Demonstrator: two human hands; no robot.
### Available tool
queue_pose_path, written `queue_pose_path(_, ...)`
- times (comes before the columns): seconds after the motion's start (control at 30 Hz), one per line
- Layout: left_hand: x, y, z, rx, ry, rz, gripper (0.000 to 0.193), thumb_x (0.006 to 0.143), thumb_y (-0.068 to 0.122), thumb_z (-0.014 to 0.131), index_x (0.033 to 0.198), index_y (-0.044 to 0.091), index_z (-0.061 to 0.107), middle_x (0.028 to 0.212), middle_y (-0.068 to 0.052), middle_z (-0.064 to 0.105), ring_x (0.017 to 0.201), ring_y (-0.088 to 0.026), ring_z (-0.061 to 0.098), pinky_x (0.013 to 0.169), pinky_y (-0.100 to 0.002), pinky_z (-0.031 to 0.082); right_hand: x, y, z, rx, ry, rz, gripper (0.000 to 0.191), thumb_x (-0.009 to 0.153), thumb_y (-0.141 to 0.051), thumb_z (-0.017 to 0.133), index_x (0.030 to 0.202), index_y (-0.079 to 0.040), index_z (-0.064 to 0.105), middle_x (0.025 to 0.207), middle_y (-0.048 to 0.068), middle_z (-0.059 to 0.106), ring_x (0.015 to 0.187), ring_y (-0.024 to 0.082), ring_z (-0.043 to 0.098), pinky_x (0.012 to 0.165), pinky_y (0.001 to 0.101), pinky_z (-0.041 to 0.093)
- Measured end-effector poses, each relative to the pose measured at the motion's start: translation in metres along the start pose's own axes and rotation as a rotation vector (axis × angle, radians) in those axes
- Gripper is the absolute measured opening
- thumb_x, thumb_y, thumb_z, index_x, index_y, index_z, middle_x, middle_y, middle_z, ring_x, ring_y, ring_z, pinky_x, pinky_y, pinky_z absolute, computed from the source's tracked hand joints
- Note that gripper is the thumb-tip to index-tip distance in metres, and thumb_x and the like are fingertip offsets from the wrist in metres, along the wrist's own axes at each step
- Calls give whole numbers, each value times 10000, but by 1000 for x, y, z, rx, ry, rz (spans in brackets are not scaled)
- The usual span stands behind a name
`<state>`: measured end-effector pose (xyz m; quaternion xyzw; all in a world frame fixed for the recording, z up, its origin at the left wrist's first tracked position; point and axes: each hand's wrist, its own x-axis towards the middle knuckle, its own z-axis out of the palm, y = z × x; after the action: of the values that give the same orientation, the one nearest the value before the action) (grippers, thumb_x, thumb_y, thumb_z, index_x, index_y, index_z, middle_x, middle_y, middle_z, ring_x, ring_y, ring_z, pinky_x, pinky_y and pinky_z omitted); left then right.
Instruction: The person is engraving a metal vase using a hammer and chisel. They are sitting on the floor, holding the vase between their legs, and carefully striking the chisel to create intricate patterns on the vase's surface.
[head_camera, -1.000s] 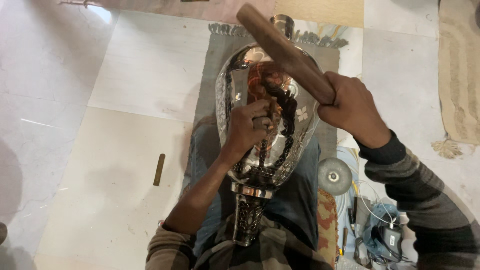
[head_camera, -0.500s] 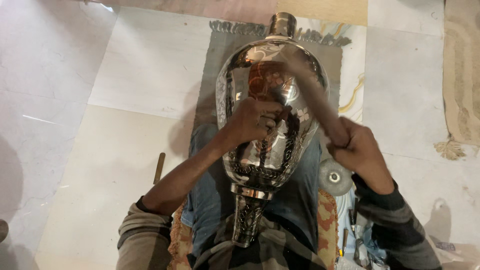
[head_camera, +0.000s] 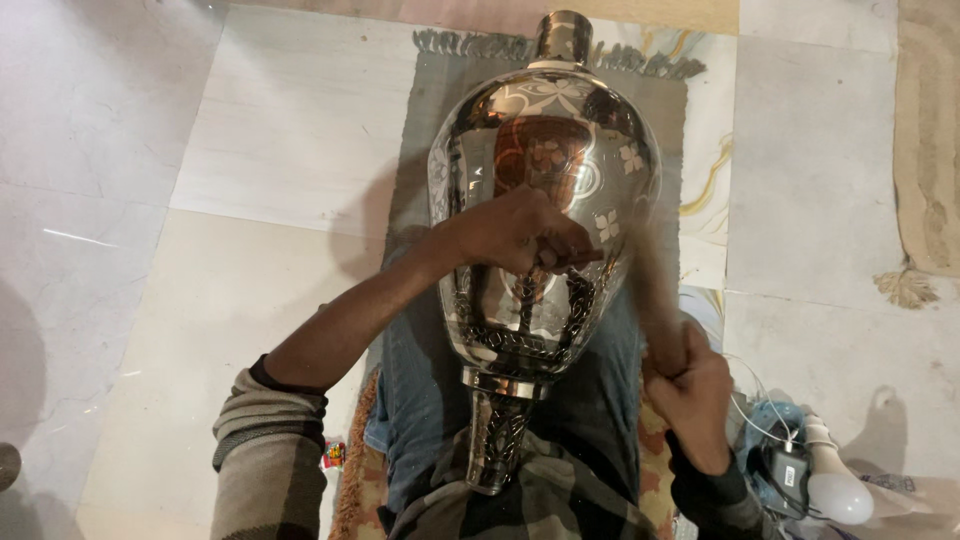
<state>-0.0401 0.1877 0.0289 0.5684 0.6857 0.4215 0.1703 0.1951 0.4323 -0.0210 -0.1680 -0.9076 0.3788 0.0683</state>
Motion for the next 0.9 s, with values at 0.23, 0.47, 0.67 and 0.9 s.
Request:
queue_pose_path(0.23, -19, 12, 13, -20, 226, -77, 516, 723, -91, 724, 1205, 92, 736, 918, -89, 798, 824, -160, 793, 745, -296, 633, 34, 6, -12, 346, -25, 21, 283, 788, 20, 806, 1049, 9, 697, 751, 34, 664, 689, 119, 617, 639, 281, 501)
queue_pose_path(0.47, -35, 32, 34, -34, 566, -309, 457, 801, -96, 664, 1241, 24, 696, 1014, -138, 792, 909, -147, 797, 811, -271, 662, 94, -55, -55, 400, -184, -71, 173, 777, 16, 797, 889, 24, 665, 691, 43, 628, 645, 162, 576, 588, 326, 440)
queue_pose_path(0.67, -36, 37, 36, -127, 630, -208, 531, 761, -75, 678, 1287, -10, 649, 1122, -162, 762, 1023, -198, 759, 903, -299, 646, 104, -72, -70, 91, -225, -209, 175, 815, -53, 771, 934, 11, 660, 708, 85, 556, 707, 140, 494, 610, 325, 422)
queue_pose_path(0.9, -29, 32, 26, -31, 491, -264, 585, 677, -45, 697, 1259, 6, 677, 1044, -153, 778, 960, -193, 795, 837, -295, 645, 87, -52, -61, 94, -170, -211, 218, 807, -102, 744, 1003, -24, 688, 780, 61, 625, 732, 124, 554, 651, 301, 447)
